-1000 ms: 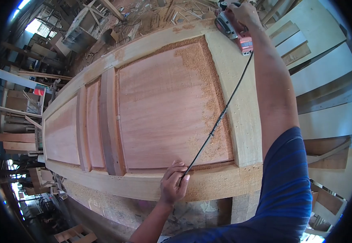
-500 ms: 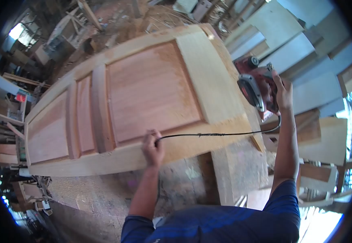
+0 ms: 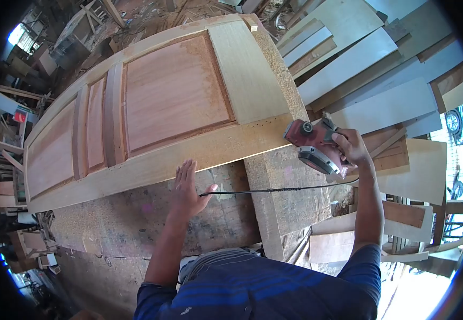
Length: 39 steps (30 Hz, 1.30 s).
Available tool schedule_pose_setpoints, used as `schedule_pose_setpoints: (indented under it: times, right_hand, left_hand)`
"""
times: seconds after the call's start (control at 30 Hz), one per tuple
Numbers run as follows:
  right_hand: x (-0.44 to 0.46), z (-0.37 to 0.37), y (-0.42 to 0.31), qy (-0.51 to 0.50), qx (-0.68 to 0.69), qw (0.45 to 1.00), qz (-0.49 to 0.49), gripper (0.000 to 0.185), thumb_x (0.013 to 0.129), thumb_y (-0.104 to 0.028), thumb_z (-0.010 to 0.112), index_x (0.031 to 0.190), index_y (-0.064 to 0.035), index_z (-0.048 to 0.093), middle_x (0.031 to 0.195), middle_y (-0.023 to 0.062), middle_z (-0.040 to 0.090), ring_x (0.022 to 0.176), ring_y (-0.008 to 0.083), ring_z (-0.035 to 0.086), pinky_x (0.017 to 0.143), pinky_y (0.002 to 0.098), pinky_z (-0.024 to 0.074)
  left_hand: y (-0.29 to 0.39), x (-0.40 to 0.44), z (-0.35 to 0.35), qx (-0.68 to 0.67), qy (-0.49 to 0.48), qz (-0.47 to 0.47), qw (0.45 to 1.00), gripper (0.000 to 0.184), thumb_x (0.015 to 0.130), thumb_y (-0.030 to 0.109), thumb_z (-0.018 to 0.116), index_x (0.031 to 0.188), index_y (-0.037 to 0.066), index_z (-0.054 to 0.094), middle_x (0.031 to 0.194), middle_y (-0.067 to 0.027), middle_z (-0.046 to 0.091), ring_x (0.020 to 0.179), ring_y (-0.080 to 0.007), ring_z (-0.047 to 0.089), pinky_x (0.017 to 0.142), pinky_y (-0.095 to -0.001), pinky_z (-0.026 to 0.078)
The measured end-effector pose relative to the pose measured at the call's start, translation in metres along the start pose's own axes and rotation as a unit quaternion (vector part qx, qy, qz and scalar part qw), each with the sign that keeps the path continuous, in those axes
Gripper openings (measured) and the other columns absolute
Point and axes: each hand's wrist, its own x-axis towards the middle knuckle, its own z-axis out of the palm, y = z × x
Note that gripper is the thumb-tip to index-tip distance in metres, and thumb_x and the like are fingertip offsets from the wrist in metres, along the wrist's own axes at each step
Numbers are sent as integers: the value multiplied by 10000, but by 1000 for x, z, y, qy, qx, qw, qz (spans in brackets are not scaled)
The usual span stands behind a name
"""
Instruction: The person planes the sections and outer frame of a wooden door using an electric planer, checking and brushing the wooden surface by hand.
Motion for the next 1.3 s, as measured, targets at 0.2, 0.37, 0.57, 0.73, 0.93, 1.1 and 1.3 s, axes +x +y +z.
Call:
schedule_pose_setpoints:
  times: [0.2, 0.37, 0.57, 0.73, 0.93, 1.1, 1.3]
  right_hand:
    - [65, -8, -1, -83, -50, 995, -29, 403, 980, -340, 698, 869, 46, 736, 672, 72, 646, 587, 165, 654, 517, 346, 523]
    - [106, -10, -18, -144, -100, 985, -7, 382, 974, -323, 715, 849, 37, 750, 670, 49, 648, 561, 142, 629, 512, 335, 519]
    - [134, 4, -44, -199, -102, 975, -6, 324, 950, -269, 767, 873, 45, 783, 670, 26, 658, 568, 124, 624, 525, 316, 498]
    - [144, 23, -59, -225, -113, 968, -6, 317, 929, -249, 799, 946, 67, 808, 690, 29, 672, 606, 123, 637, 557, 316, 502]
    - [146, 60, -87, -239, -137, 961, -15, 352, 906, -283, 823, 956, 66, 810, 680, 36, 664, 618, 124, 633, 577, 330, 503]
    - [145, 102, -116, -244, -146, 958, -36, 379, 901, -320, 808, 844, 52, 765, 635, 34, 627, 597, 122, 601, 568, 344, 483]
    - [141, 161, -161, -260, -157, 951, -62, 373, 922, -318, 776, 791, 29, 738, 617, 3, 586, 579, 103, 568, 543, 325, 453]
  left_hand:
    - [14, 4, 16, 102, -87, -57, 989, 1219, 962, 806, 651, 1708, -81, 273, 1778, -318, 294, 1699, -434, 210, 1408, -521, 168]
    - [22, 5, 20, 75, -58, -67, 993, 1210, 936, 734, 751, 1697, -82, 283, 1768, -323, 301, 1686, -457, 235, 1390, -569, 194]
    - [18, 0, 15, 16, -3, -32, 999, 1196, 917, 666, 806, 1687, -87, 286, 1740, -335, 336, 1668, -475, 270, 1383, -599, 175]
    - [3, -4, 8, -13, 68, -10, 998, 1211, 919, 757, 739, 1670, -91, 312, 1714, -338, 372, 1649, -474, 314, 1371, -635, 172]
    - [-20, -14, -3, -61, 129, 3, 990, 1029, 953, 651, 771, 1608, -71, 440, 1650, -307, 490, 1592, -473, 423, 1351, -634, 236]
    - [-48, -35, -20, -77, 172, -19, 982, 829, 984, 591, 769, 1490, -41, 589, 1529, -266, 628, 1499, -464, 546, 1318, -611, 329]
    - [-85, -67, -35, -100, 212, -48, 971, 675, 979, 532, 799, 1373, -3, 676, 1392, -229, 717, 1391, -454, 641, 1253, -602, 435]
